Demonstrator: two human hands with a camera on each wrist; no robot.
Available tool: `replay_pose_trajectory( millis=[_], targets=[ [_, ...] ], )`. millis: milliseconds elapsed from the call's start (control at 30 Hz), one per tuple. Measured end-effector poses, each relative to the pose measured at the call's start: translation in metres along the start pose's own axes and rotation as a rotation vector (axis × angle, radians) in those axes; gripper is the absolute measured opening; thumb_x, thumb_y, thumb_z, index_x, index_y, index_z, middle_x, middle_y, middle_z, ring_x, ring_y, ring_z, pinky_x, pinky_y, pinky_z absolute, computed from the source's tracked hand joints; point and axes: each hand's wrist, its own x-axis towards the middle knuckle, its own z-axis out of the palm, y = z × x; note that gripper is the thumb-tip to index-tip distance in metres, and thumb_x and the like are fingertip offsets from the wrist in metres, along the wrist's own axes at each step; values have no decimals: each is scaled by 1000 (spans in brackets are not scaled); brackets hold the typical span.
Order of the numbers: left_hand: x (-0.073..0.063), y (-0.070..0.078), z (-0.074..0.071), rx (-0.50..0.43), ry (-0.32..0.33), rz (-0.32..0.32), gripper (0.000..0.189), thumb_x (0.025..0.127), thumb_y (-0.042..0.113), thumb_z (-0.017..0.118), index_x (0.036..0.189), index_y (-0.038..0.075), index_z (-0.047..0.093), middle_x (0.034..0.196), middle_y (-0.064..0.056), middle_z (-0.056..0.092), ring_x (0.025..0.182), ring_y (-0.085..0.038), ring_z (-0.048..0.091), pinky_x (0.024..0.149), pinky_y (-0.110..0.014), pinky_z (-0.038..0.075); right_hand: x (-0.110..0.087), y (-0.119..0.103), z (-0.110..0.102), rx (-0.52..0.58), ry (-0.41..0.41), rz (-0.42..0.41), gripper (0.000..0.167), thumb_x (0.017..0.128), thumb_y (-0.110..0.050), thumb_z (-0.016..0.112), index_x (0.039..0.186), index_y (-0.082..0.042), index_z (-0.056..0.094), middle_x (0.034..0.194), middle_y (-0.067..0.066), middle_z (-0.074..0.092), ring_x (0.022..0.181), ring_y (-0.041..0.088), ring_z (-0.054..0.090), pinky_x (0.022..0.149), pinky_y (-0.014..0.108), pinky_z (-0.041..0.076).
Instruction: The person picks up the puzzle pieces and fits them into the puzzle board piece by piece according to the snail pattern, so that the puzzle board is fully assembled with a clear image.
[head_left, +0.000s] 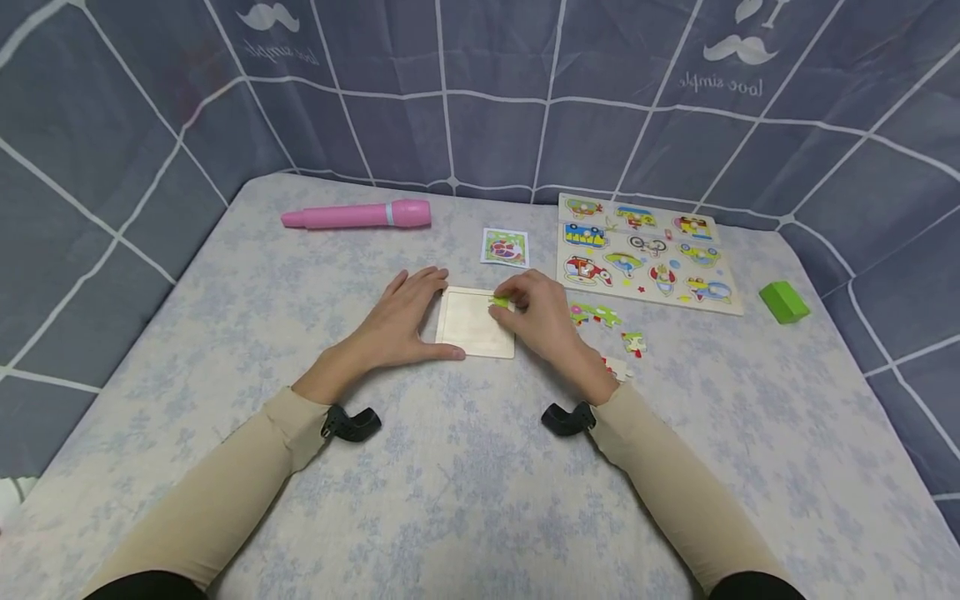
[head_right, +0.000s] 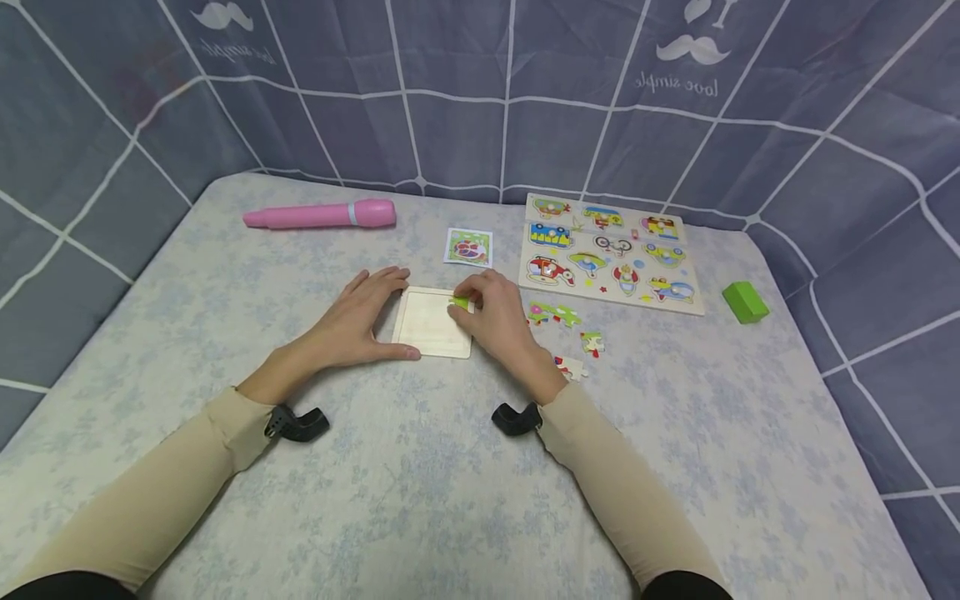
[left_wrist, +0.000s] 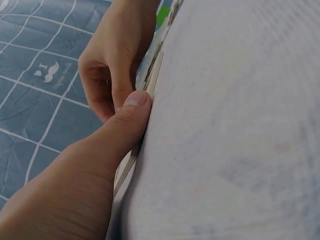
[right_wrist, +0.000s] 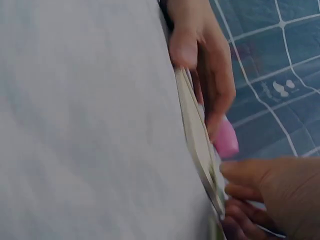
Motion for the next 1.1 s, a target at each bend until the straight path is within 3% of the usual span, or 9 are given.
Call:
replay_pose_trajectory(
  millis=[200, 400, 633, 900, 1100],
  targets=[
    [2, 0, 0, 9, 2, -2, 114, 74, 69, 86, 155, 0, 42, 169, -14, 36, 162, -30, 23, 135, -52, 6, 8, 10, -46, 33, -55, 88, 14, 96, -12, 77, 107, -3, 79, 98, 14, 76, 89, 25, 71, 83, 37, 62],
    [3, 1, 1, 3, 7, 3, 113, 73, 68, 87, 153, 1, 44, 168, -14, 37, 161, -30, 24, 135, -52, 7, 1, 30, -88, 16, 5, 178, 17, 98, -18, 77, 110, -7, 80, 106, 13, 78, 92, 25, 70, 83, 28, 57],
    [2, 0, 1, -2, 6, -11, 112, 73, 67, 87, 153, 1, 44, 169, -14, 37, 161, -29, 24, 135, -51, 7, -22, 47, -105, -19, -23, 245, 17, 98, -19, 77, 110, -8, 79, 101, 12, 77, 93, 26, 72, 76, 21, 54],
    [2, 0, 2, -9, 12, -2, 112, 73, 67, 87, 153, 1, 44, 168, -14, 38, 161, -30, 25, 135, -52, 7, -28, 60, -126, -186, -256, 260, 28, 88, -15, 87, 111, -3, 77, 99, 15, 74, 94, 29, 70, 83, 39, 53],
    [3, -1, 1, -6, 12, -5, 112, 73, 67, 87, 153, 1, 44, 168, -14, 38, 161, -30, 25, 135, -52, 7, -26, 64, -123, -166, -289, 318, 26, 87, -12, 88, 108, -3, 76, 98, 13, 70, 93, 27, 64, 82, 35, 51]
  ],
)
